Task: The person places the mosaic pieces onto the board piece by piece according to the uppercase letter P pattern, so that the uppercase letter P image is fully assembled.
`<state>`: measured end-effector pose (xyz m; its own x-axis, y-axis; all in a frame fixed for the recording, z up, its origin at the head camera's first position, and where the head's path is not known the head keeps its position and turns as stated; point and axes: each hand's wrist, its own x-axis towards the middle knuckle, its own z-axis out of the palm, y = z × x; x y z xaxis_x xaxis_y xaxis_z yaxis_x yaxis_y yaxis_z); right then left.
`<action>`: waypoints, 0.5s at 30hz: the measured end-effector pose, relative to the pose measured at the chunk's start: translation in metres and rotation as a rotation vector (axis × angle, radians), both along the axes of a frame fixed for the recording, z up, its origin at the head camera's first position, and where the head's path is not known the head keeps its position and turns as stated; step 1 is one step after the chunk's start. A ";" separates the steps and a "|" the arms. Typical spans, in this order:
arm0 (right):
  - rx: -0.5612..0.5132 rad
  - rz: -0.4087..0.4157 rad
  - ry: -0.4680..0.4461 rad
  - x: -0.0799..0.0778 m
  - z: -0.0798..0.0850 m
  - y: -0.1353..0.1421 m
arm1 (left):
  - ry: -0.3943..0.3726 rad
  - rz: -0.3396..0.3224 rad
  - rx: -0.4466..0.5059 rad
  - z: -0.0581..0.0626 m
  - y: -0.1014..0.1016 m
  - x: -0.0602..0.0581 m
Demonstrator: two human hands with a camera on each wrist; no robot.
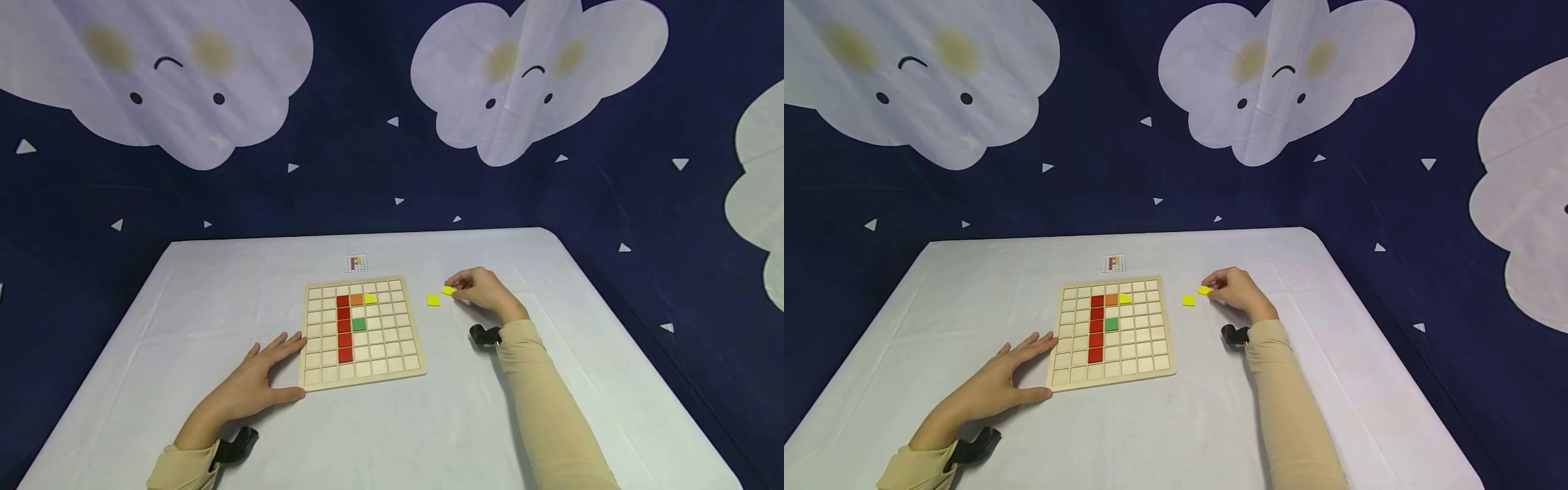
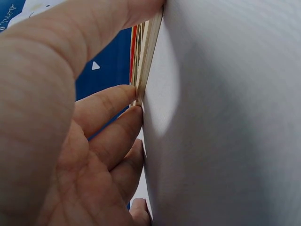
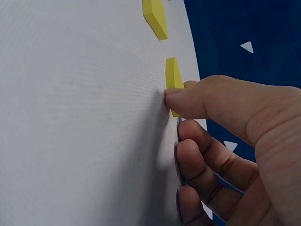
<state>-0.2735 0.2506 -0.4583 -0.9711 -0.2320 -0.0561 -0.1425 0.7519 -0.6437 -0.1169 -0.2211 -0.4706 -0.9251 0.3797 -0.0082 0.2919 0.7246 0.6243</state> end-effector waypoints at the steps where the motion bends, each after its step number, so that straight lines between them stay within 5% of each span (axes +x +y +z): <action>1: 0.000 -0.001 0.002 0.000 0.000 0.000 | -0.001 0.000 0.001 0.000 0.000 0.000; 15: 0.006 -0.063 0.041 0.000 -0.006 -0.008 | 0.006 -0.002 0.006 -0.001 0.000 0.000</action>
